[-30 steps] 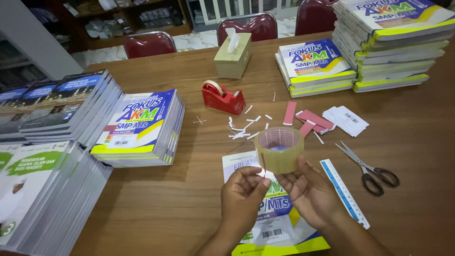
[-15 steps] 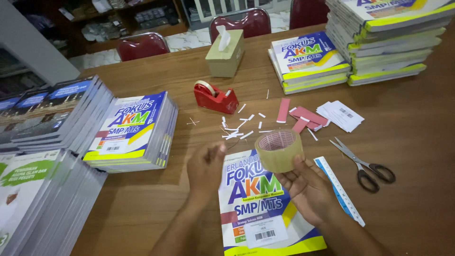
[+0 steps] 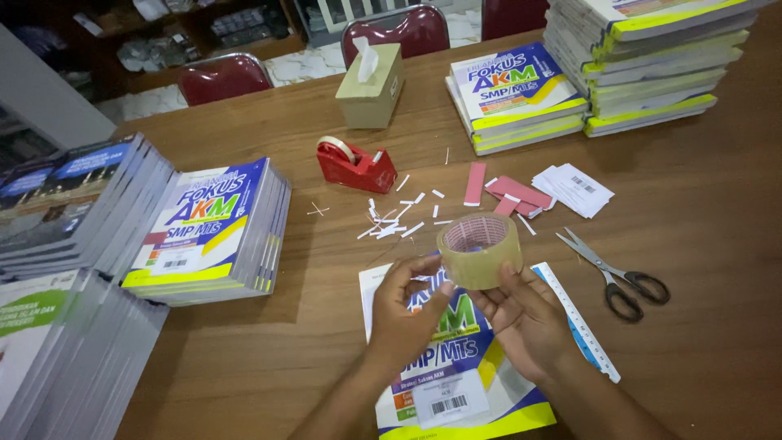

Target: Cutting labels and paper strips to apply them to book covers for library processing.

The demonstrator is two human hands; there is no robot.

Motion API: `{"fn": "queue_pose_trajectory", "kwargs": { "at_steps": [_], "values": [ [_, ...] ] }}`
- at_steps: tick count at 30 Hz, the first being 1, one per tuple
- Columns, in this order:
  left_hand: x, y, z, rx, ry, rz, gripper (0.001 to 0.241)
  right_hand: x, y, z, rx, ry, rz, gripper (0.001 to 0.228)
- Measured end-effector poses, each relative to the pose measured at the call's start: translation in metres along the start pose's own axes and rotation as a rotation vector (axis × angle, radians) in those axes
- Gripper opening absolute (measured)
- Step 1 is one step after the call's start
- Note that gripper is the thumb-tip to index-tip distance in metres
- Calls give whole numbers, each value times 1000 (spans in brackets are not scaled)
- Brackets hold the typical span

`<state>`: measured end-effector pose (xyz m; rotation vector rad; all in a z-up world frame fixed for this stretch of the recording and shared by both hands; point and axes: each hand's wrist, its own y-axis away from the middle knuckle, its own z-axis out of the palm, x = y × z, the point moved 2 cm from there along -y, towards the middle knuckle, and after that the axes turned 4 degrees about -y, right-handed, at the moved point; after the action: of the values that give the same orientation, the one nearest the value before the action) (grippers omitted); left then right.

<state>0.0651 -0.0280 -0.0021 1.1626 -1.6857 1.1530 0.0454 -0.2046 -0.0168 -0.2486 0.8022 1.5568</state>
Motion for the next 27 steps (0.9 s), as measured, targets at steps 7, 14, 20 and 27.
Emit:
{"fn": "queue_pose_trajectory", "kwargs": {
  "at_steps": [7,14,20,27],
  "values": [
    [2,16,11,147,192,31,14,18,3,-17,-150,-45,-50,38],
    [14,50,-17,155,252,-118,6,35,48,-49,-240,160,-39,37],
    [14,112,-40,81,231,-206,11,33,110,-94,-258,988,-544,45],
    [4,178,-24,-210,475,-411,4,5,125,-53,-694,1103,-451,99]
  ]
}}
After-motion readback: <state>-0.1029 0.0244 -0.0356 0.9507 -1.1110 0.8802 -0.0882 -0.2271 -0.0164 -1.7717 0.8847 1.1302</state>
